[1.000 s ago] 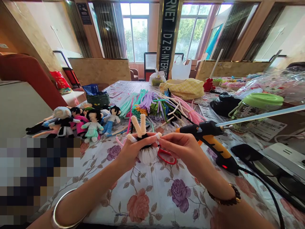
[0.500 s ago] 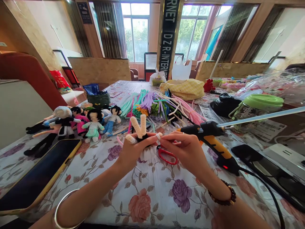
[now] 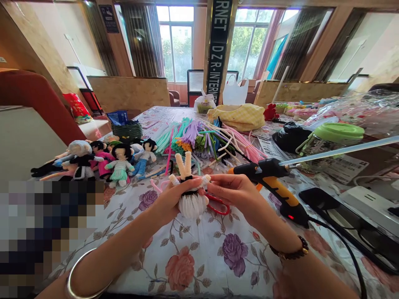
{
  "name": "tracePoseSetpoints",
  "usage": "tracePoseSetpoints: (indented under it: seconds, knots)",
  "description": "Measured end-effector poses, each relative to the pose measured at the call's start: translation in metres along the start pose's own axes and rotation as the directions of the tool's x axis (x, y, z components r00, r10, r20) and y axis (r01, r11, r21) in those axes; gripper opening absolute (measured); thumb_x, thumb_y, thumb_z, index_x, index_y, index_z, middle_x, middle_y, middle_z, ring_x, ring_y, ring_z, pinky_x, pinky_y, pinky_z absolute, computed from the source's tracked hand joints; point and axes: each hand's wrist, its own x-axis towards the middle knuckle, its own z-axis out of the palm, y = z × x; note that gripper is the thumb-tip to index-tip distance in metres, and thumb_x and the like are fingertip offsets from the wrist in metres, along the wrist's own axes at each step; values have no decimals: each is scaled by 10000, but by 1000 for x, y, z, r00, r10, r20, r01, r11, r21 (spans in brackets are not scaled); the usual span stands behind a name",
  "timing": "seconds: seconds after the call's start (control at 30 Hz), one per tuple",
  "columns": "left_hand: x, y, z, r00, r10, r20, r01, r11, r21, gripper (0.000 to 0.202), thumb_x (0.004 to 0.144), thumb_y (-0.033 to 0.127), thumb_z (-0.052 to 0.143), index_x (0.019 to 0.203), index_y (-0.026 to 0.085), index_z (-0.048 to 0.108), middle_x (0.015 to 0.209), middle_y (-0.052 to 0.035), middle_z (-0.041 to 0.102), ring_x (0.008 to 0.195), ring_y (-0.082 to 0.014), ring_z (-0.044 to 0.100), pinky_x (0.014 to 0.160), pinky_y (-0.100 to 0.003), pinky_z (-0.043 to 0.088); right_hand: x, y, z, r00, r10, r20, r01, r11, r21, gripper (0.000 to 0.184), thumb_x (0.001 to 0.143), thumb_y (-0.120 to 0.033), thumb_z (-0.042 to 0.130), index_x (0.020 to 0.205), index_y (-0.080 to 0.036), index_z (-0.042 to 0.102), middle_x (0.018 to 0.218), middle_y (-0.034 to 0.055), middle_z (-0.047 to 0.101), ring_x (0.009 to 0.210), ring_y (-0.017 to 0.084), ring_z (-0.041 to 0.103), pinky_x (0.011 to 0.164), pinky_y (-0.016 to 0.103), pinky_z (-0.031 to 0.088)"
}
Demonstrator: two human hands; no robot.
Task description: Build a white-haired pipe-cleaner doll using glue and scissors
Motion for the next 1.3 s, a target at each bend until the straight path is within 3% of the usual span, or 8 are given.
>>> tracePoseSetpoints:
  seconds: [0.3, 0.43, 0.63, 0.73, 0.8, 1.13, 1.2, 1.3]
  knots:
    - [-1, 4, 3, 994, 88, -62, -81, 990, 112, 179, 646, 325, 747, 704, 191, 644, 620, -7, 653, 542, -135, 598, 502, -238, 457, -1, -2, 2, 999, -33, -33, 32, 999, -10, 287, 716, -414, 718, 881, -179, 721, 703, 19, 673, 509, 92, 543, 445, 218, 432]
    - [-1, 4, 3, 981, 176, -81, -156, 967, 201, 247, 659, 304, 740, 880, 201, 702, 637, -2, 673, 561, -120, 596, 541, -228, 463, 0, -2, 4, 974, -169, -150, 159, 984, -78, 207, 673, -405, 753, 772, -226, 720, 725, 27, 716, 552, 128, 619, 470, 233, 497]
    - [1, -2, 1, 934, 331, -137, -256, 884, 391, 230, 671, 326, 725, 848, 181, 745, 758, -32, 716, 692, -154, 635, 662, -263, 491, -1, 10, 11, 784, -533, -317, 302, 775, -555, 147, 736, -363, 711, 749, -217, 695, 690, 12, 721, 577, 159, 667, 543, 268, 555]
    - [-1, -2, 2, 900, 412, -146, -288, 810, 510, 227, 692, 317, 701, 867, 180, 749, 775, -29, 716, 698, -153, 621, 662, -264, 479, -4, 12, 15, 649, -731, -213, 329, 522, -787, 71, 785, -286, 672, 776, -217, 684, 721, 10, 729, 544, 141, 652, 523, 250, 527]
    - [-3, -1, 3, 874, 464, -145, -303, 753, 584, 231, 700, 319, 691, 878, 185, 753, 764, -24, 711, 690, -147, 605, 650, -259, 464, -5, 11, 16, 611, -783, -114, 355, 400, -845, 41, 806, -246, 648, 798, -216, 675, 732, 10, 729, 523, 129, 637, 499, 236, 503]
    - [-7, -2, 4, 794, 607, -28, -372, 523, 767, 159, 744, 335, 656, 748, 216, 762, 676, -22, 677, 644, -140, 549, 576, -256, 400, -14, 10, 22, 653, -754, -73, 390, 417, -821, 33, 818, -209, 633, 820, -211, 666, 696, -19, 684, 493, 81, 558, 478, 197, 447]
    - [-7, -3, 4, 788, 614, -48, -389, 556, 735, 153, 733, 330, 668, 767, 214, 762, 681, -22, 679, 651, -140, 552, 580, -256, 401, -15, 10, 22, 663, -741, -104, 377, 452, -808, 31, 809, -218, 643, 794, -210, 670, 662, -26, 669, 476, 74, 538, 465, 191, 433]
    - [-5, -4, 4, 849, 515, -121, -355, 725, 589, 184, 707, 329, 692, 828, 206, 759, 699, -21, 681, 636, -132, 556, 576, -254, 412, -15, 7, 21, 727, -657, -199, 336, 593, -732, 61, 793, -270, 659, 775, -220, 688, 632, -29, 666, 469, 81, 541, 449, 190, 426]
